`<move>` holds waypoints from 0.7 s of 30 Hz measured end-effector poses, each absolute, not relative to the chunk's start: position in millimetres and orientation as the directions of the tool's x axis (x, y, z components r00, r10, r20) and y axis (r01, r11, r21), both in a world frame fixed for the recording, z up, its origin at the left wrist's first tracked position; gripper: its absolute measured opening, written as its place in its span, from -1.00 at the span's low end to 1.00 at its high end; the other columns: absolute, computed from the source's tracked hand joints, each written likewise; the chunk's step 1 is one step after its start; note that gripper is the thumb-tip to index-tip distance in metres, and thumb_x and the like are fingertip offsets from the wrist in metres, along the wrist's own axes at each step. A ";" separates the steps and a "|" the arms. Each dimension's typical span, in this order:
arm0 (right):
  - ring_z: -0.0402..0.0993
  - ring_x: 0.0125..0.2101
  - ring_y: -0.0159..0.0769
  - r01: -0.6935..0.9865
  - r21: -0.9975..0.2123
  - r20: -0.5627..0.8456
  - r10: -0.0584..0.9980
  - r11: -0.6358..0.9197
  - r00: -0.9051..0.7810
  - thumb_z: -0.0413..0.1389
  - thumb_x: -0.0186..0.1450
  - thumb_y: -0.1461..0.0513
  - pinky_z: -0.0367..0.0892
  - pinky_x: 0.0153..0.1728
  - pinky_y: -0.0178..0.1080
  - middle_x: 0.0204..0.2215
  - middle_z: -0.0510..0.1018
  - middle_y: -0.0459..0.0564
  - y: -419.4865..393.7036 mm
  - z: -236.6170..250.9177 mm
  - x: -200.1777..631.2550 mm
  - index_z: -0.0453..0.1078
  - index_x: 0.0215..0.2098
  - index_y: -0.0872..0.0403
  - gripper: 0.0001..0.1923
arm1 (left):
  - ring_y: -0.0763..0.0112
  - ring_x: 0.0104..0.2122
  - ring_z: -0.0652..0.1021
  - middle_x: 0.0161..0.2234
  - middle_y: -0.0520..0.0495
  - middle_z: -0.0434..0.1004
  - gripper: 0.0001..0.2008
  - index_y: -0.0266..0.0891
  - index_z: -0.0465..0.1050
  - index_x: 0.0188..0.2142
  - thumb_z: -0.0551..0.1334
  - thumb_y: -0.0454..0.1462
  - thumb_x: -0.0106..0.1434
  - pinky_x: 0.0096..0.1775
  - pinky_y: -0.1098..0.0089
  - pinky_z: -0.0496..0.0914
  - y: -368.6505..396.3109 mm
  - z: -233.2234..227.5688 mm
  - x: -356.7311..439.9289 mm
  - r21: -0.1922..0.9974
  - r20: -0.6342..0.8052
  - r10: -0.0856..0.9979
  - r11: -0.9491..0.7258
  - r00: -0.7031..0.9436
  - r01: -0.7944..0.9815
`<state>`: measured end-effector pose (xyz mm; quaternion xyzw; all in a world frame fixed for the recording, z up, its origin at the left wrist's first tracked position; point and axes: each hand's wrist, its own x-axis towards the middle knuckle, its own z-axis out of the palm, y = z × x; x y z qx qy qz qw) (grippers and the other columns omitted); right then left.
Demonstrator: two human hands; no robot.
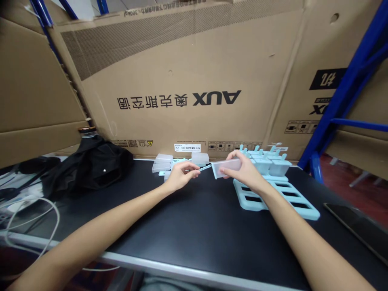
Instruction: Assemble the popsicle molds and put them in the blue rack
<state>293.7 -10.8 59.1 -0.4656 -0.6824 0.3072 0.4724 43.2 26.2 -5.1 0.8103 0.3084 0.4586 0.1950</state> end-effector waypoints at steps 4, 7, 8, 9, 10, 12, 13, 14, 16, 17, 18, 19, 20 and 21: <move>0.48 -0.41 -0.26 0.279 -0.889 0.338 0.931 0.363 -0.137 0.38 0.00 0.00 0.54 -0.41 -0.15 -0.41 0.44 -0.12 -8.8 53.2 289.1 0.21 -0.28 0.00 -0.48 | 0.47 -0.48 0.57 -0.40 -0.08 0.56 -0.76 -0.33 0.56 -0.34 0.38 -0.16 0.18 -0.35 0.38 0.54 23.5 -0.1 45.9 0.785 0.586 0.752 -0.619 0.300 0.017; 0.49 -0.40 -0.25 0.278 -0.896 0.315 0.937 0.347 -0.152 0.37 0.02 0.02 0.55 -0.39 -0.14 -0.39 0.44 -0.10 -8.1 50.6 288.7 0.21 -0.27 0.00 -0.50 | 0.45 -0.49 0.58 -0.42 -0.08 0.57 -0.78 -0.33 0.59 -0.36 0.41 -0.18 0.13 -0.34 0.36 0.54 19.2 2.4 45.3 0.816 0.552 0.776 -0.577 0.303 -0.009; 0.50 -0.40 -0.25 0.277 -0.896 0.312 0.936 0.348 -0.164 0.37 0.03 0.02 0.55 -0.38 -0.14 -0.39 0.45 -0.09 -8.5 49.7 287.6 0.20 -0.27 0.00 -0.50 | 0.45 -0.49 0.58 -0.42 -0.08 0.58 -0.78 -0.32 0.60 -0.35 0.41 -0.18 0.13 -0.34 0.35 0.54 17.8 2.8 45.6 0.819 0.549 0.777 -0.574 0.307 -0.010; 0.50 -0.40 -0.25 0.276 -0.896 0.308 0.934 0.348 -0.180 0.36 0.04 0.01 0.55 -0.37 -0.13 -0.39 0.45 -0.09 -9.1 48.7 285.9 0.20 -0.26 0.00 -0.50 | 0.45 -0.49 0.58 -0.42 -0.08 0.58 -0.78 -0.32 0.60 -0.35 0.41 -0.18 0.13 -0.33 0.34 0.54 16.2 2.8 46.2 0.819 0.548 0.775 -0.574 0.316 -0.012; 0.51 -0.41 -0.24 0.274 -0.898 0.297 0.933 0.345 -0.201 0.36 0.04 0.01 0.54 -0.37 -0.13 -0.39 0.45 -0.10 -9.7 47.3 283.6 0.20 -0.25 -0.01 -0.49 | 0.44 -0.48 0.58 -0.41 -0.09 0.59 -0.78 -0.32 0.60 -0.34 0.41 -0.17 0.13 -0.32 0.33 0.54 14.6 2.7 47.2 0.820 0.546 0.771 -0.572 0.327 -0.019; 0.51 -0.40 -0.23 0.253 -0.911 0.267 0.934 0.325 -0.239 0.36 0.05 0.01 0.53 -0.35 -0.12 -0.39 0.46 -0.11 -11.0 44.2 278.0 0.19 -0.24 -0.01 -0.49 | 0.42 -0.45 0.59 -0.39 -0.10 0.59 -0.76 -0.32 0.58 -0.31 0.41 -0.16 0.15 -0.28 0.29 0.55 11.4 1.9 49.8 0.838 0.527 0.776 -0.543 0.346 -0.056; 0.51 -0.37 -0.23 0.233 -0.920 0.257 0.934 0.315 -0.249 0.35 0.05 0.01 0.53 -0.34 -0.13 -0.38 0.46 -0.11 -11.3 42.5 275.3 0.19 -0.23 -0.01 -0.49 | 0.40 -0.40 0.60 -0.35 -0.12 0.59 -0.74 -0.33 0.57 -0.26 0.40 -0.16 0.15 -0.25 0.27 0.55 10.1 1.6 51.0 0.850 0.514 0.783 -0.520 0.349 -0.084; 0.50 -0.36 -0.25 0.214 -0.925 0.260 0.933 0.314 -0.248 0.35 0.06 0.01 0.51 -0.33 -0.15 -0.37 0.46 -0.11 -11.4 40.9 272.9 0.19 -0.23 -0.01 -0.50 | 0.37 -0.34 0.61 -0.29 -0.14 0.60 -0.71 -0.33 0.54 -0.20 0.40 -0.17 0.16 -0.20 0.25 0.55 9.1 1.3 52.1 0.859 0.505 0.791 -0.499 0.345 -0.115; 0.45 -0.35 -0.30 0.202 -0.918 0.295 0.929 0.340 -0.225 0.34 0.08 0.00 0.45 -0.35 -0.23 -0.37 0.44 -0.12 -11.0 38.6 270.0 0.21 -0.24 0.00 -0.52 | 0.35 -0.22 0.61 -0.14 -0.18 0.57 -0.66 -0.30 0.47 -0.11 0.40 -0.19 0.17 -0.10 0.23 0.53 8.4 1.6 53.7 0.861 0.508 0.801 -0.474 0.317 -0.184; 0.42 -0.37 -0.33 0.210 -0.909 0.316 0.925 0.359 -0.212 0.34 0.08 0.00 0.40 -0.37 -0.28 -0.38 0.43 -0.13 -10.7 38.0 269.5 0.23 -0.25 0.02 -0.53 | 0.36 -0.20 0.60 -0.08 -0.19 0.55 -0.64 -0.29 0.43 -0.09 0.40 -0.20 0.17 -0.07 0.22 0.51 8.7 2.1 54.2 0.856 0.516 0.803 -0.468 0.298 -0.222; 0.39 -0.39 -0.36 0.224 -0.900 0.333 0.921 0.375 -0.204 0.33 0.09 0.00 0.35 -0.39 -0.31 -0.39 0.43 -0.13 -10.5 37.8 269.5 0.24 -0.26 0.03 -0.54 | 0.37 -0.21 0.60 -0.07 -0.19 0.54 -0.62 -0.28 0.40 -0.10 0.41 -0.20 0.16 -0.06 0.22 0.50 9.3 2.8 54.7 0.848 0.523 0.807 -0.460 0.274 -0.262; 0.36 -0.41 -0.38 0.236 -0.892 0.344 0.917 0.387 -0.203 0.33 0.09 -0.01 0.31 -0.40 -0.32 -0.40 0.43 -0.13 -10.5 38.0 269.9 0.26 -0.27 0.04 -0.55 | 0.38 -0.23 0.61 -0.10 -0.17 0.55 -0.62 -0.27 0.37 -0.12 0.43 -0.20 0.14 -0.06 0.21 0.49 10.0 3.7 55.0 0.842 0.523 0.814 -0.448 0.253 -0.299; 0.35 -0.42 -0.40 0.243 -0.887 0.349 0.914 0.393 -0.206 0.32 0.10 -0.01 0.29 -0.41 -0.33 -0.41 0.44 -0.13 -10.8 38.5 270.3 0.26 -0.28 0.05 -0.56 | 0.39 -0.25 0.60 -0.16 -0.14 0.56 -0.61 -0.27 0.36 -0.16 0.45 -0.20 0.11 -0.07 0.21 0.49 10.5 4.8 55.3 0.838 0.518 0.822 -0.434 0.235 -0.330; 0.35 -0.42 -0.39 0.249 -0.883 0.350 0.912 0.397 -0.214 0.33 0.09 -0.02 0.28 -0.40 -0.33 -0.41 0.45 -0.13 -11.3 39.1 270.6 0.26 -0.30 0.05 -0.56 | 0.38 -0.26 0.60 -0.23 -0.11 0.58 -0.60 -0.27 0.35 -0.20 0.47 -0.20 0.08 -0.07 0.21 0.48 10.8 5.8 55.5 0.836 0.511 0.830 -0.422 0.221 -0.350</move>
